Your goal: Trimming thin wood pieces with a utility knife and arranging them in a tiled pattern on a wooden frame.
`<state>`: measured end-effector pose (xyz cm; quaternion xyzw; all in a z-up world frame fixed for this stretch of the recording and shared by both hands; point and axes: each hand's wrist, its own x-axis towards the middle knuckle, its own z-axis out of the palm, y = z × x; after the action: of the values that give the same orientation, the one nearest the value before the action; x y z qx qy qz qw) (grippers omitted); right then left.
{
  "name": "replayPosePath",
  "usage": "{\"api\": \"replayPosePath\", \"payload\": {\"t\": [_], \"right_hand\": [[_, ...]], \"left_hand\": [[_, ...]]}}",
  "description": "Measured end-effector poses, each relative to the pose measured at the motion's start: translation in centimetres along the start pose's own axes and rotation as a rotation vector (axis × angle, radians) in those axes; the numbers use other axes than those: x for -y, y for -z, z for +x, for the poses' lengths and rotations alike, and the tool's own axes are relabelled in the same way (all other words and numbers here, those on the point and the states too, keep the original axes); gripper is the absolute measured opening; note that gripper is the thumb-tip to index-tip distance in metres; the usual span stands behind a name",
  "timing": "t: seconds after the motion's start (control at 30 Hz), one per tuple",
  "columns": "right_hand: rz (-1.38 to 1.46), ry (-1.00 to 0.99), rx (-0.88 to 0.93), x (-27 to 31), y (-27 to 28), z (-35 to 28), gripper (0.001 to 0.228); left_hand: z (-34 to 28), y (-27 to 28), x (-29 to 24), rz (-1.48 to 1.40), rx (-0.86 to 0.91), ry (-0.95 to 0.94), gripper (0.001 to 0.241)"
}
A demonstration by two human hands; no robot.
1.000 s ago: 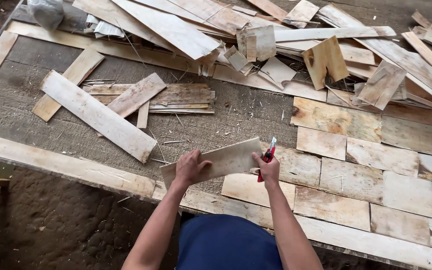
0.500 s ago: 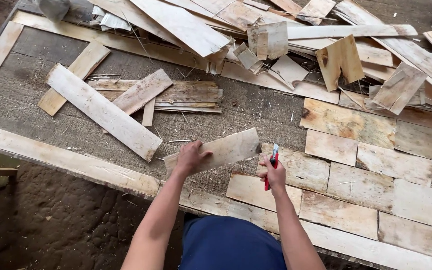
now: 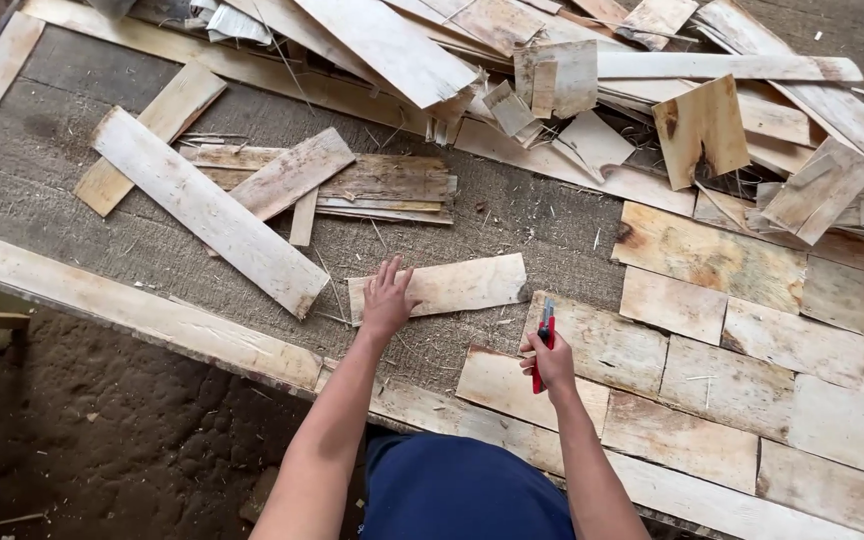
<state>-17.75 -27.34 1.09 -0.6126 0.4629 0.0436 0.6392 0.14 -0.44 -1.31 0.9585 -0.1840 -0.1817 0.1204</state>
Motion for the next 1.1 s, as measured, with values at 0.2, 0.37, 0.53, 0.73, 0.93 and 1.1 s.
{"api": "replayPosePath", "payload": {"t": [0.2,0.37,0.53,0.73,0.93,1.1], "right_hand": [[0.002,-0.049,0.210,-2.8,-2.6,2.2,0.049],[-0.132,-0.066,0.335,-3.3,-5.3,2.0,0.047],[-0.239,-0.020,0.394,-3.0,-8.0,1.1,0.042],[-0.610,0.075,0.495,2.0,-12.6,-1.5,0.043],[-1.054,0.192,0.399,5.4,-17.6,-2.0,0.060],[-1.052,0.165,0.321,5.1,-20.1,0.2,0.057]], "left_hand": [[-1.1,-1.9,0.1,-0.023,0.092,0.223,0.064],[-0.6,-3.1,0.5,0.007,0.163,0.249,0.070],[-0.2,-3.8,0.7,0.032,0.175,0.264,0.074],[-0.2,-3.2,0.2,0.074,0.229,0.327,0.070],[-0.3,-2.4,-0.1,0.059,0.258,0.332,0.070],[-0.4,-1.8,-0.4,0.061,0.296,0.348,0.069]]}}
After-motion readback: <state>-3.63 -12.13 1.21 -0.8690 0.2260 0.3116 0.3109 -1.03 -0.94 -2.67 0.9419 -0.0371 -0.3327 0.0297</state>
